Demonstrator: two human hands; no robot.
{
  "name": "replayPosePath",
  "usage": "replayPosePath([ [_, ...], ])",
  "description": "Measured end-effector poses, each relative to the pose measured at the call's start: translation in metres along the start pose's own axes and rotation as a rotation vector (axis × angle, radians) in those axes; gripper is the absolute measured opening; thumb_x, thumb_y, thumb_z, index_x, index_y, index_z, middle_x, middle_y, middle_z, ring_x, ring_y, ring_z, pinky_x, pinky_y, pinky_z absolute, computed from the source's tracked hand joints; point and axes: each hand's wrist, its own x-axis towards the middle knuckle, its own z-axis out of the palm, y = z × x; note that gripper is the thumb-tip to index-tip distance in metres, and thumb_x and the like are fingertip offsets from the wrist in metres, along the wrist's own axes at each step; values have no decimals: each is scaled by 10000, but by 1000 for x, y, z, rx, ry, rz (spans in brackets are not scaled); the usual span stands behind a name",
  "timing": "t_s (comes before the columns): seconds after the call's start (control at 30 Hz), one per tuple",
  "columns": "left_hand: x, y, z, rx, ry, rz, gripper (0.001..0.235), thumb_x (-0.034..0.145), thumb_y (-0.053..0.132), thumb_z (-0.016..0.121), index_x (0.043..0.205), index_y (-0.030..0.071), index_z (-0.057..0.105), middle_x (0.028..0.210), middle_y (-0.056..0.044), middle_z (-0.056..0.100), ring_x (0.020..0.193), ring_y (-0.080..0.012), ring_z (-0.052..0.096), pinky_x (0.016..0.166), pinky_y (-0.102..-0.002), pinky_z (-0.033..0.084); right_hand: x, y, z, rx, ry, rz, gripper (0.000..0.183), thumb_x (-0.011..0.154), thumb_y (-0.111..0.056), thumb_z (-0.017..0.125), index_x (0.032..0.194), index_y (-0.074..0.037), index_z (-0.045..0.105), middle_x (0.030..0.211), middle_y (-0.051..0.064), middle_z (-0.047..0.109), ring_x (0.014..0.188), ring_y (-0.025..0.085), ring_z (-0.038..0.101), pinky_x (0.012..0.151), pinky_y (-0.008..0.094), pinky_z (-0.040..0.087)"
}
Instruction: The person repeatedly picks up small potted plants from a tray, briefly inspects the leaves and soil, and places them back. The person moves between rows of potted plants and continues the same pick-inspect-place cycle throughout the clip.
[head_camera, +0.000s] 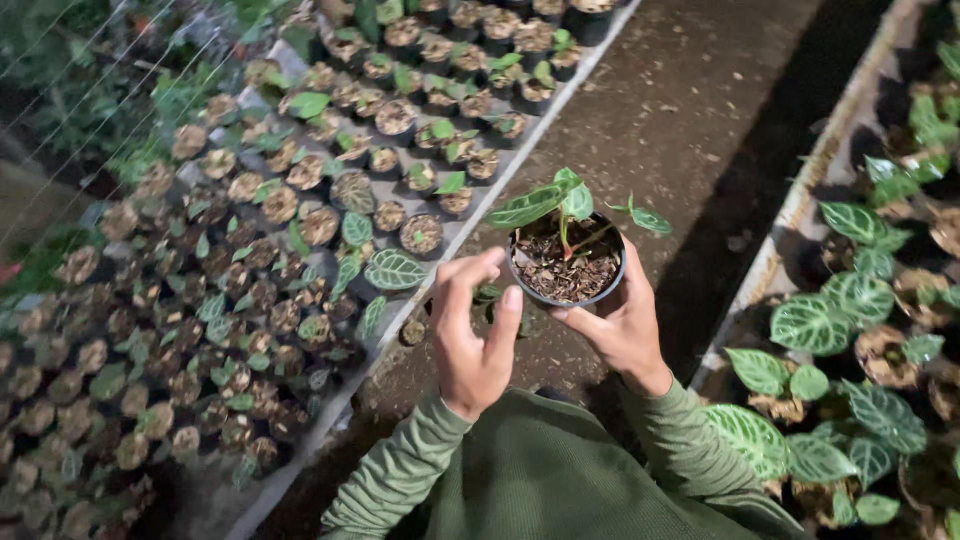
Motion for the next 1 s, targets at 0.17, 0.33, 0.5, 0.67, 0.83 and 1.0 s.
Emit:
replayPosePath([
  [0.17,-6,-20,-17,-373,6,-318,449,1059,164,620,1456,-5,494,1095,-16,603,936,-59,570,833,-231,504,4,13,23,-11,-116,-10,951,745,27,869,1558,16,376,1467,80,538,1366,188,549,1206,367,443],
  [0.33,-20,-23,-54,-358,27,-526,465,1015,182,651,1419,-35,570,801,25,631,633,-32,542,555,-199,455,3,23,52,56,-223,38,966,757,-2,882,1566,6,355,1478,87,525,1369,192,545,1199,370,451],
  [0.5,-41,-18,-106,-298,113,-558,452,1007,200,666,1396,-22,604,738,28,626,576,-29,553,517,-202,430,-8,38,99,64,-328,98,966,769,-17,878,1580,1,353,1468,89,535,1349,191,560,1174,367,474],
  [0.67,-74,-17,-168,-296,195,-647,390,993,196,658,1326,-6,650,834,25,710,555,-36,558,508,-208,437,-27,61,154,59,-476,92,1013,737,5,883,1588,8,334,1488,93,513,1366,192,537,1181,370,460],
  [0.83,-120,-28,-226,-308,294,-692,397,1004,168,639,1333,-52,617,810,-56,731,603,-83,654,535,-230,509,-52,79,214,59,-619,164,1006,745,51,852,1588,6,304,1485,90,507,1357,194,533,1148,372,476],
  [1.0,-167,-44,-271,-330,463,-661,453,1008,149,621,1373,-113,567,886,-92,751,676,-111,710,565,-251,557,-75,99,275,94,-794,209,898,810,79,824,1576,21,359,1493,107,526,1375,207,529,1175,374,466],
])
